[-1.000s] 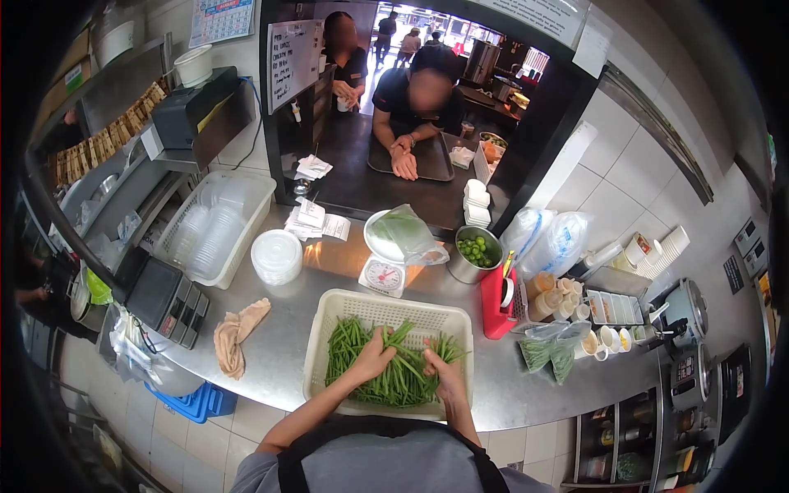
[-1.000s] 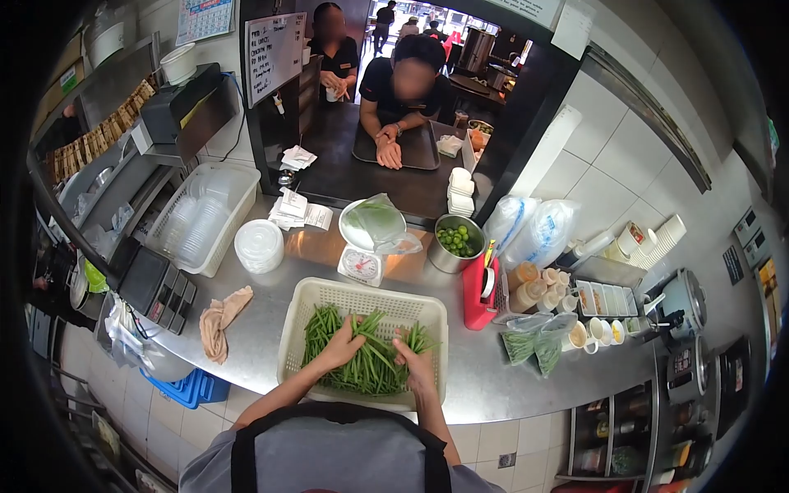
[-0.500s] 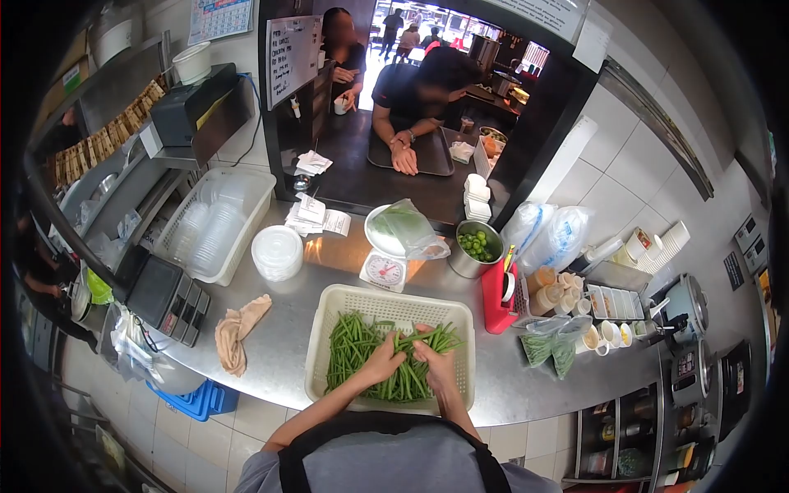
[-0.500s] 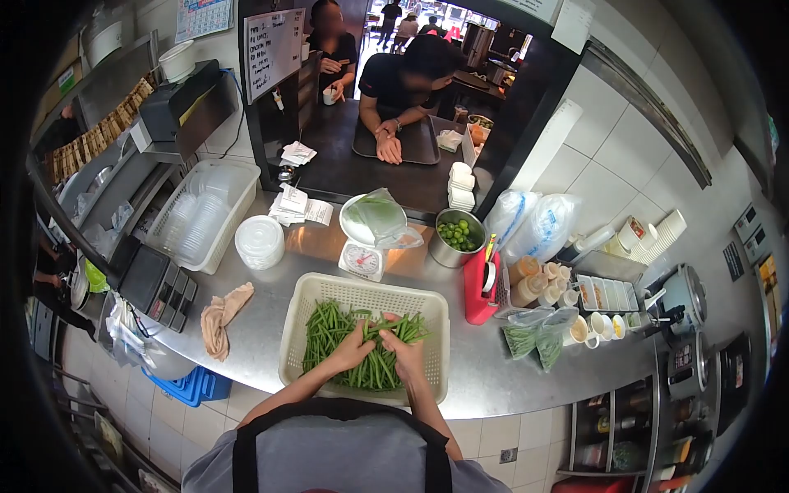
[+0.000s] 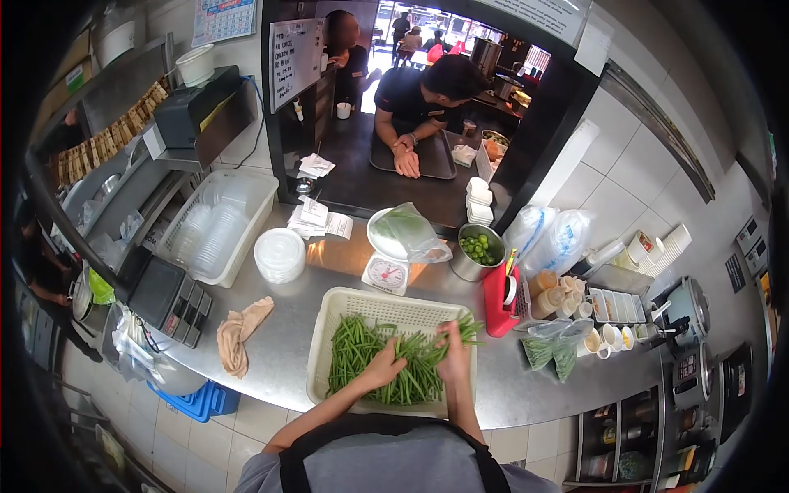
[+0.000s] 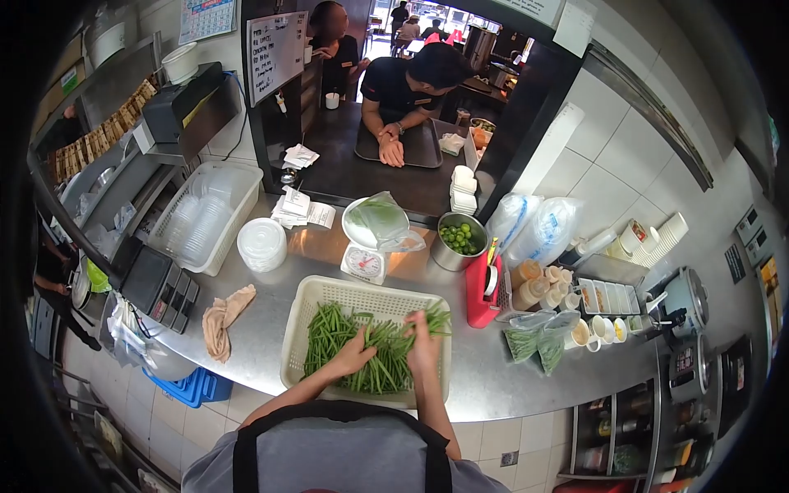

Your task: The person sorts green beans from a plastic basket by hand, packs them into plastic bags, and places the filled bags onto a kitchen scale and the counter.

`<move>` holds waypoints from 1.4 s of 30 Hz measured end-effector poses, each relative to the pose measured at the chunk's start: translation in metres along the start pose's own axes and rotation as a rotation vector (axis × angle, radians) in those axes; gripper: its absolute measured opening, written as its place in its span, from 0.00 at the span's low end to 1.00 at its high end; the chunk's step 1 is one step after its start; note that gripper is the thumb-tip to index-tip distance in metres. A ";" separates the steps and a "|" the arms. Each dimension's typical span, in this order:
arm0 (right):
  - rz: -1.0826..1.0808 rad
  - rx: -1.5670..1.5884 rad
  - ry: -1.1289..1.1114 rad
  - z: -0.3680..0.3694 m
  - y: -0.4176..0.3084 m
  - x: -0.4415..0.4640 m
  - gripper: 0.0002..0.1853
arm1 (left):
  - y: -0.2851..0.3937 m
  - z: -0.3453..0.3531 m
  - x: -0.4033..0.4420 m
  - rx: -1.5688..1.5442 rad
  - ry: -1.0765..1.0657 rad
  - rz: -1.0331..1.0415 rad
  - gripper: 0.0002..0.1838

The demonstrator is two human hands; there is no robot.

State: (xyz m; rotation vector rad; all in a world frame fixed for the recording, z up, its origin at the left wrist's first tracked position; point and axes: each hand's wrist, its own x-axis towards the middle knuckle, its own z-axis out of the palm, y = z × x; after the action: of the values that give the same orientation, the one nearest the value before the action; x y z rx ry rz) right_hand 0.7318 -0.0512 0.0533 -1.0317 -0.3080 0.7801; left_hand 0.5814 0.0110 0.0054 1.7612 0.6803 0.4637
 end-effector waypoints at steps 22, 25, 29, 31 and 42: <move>0.243 0.023 -0.079 0.000 0.039 -0.020 0.10 | 0.036 -0.002 -0.005 0.487 -0.059 0.144 0.30; 0.246 0.073 -0.089 -0.005 0.034 -0.013 0.09 | 0.033 -0.007 -0.006 0.595 -0.029 0.244 0.30; 0.243 0.275 -0.022 -0.020 0.024 0.007 0.08 | 0.037 -0.024 -0.007 0.513 0.019 0.193 0.27; 0.280 0.420 -0.065 -0.018 0.008 0.010 0.10 | 0.034 -0.030 -0.001 0.253 0.087 0.201 0.25; 0.261 0.541 -0.107 0.043 0.002 0.005 0.07 | 0.048 0.004 0.013 -1.413 0.044 -0.177 0.24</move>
State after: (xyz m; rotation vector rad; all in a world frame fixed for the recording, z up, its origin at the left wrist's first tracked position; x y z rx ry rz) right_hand 0.7097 -0.0195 0.0724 -0.5235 -0.0416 1.0836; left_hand 0.6035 0.0068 0.0495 0.3565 0.3354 0.6278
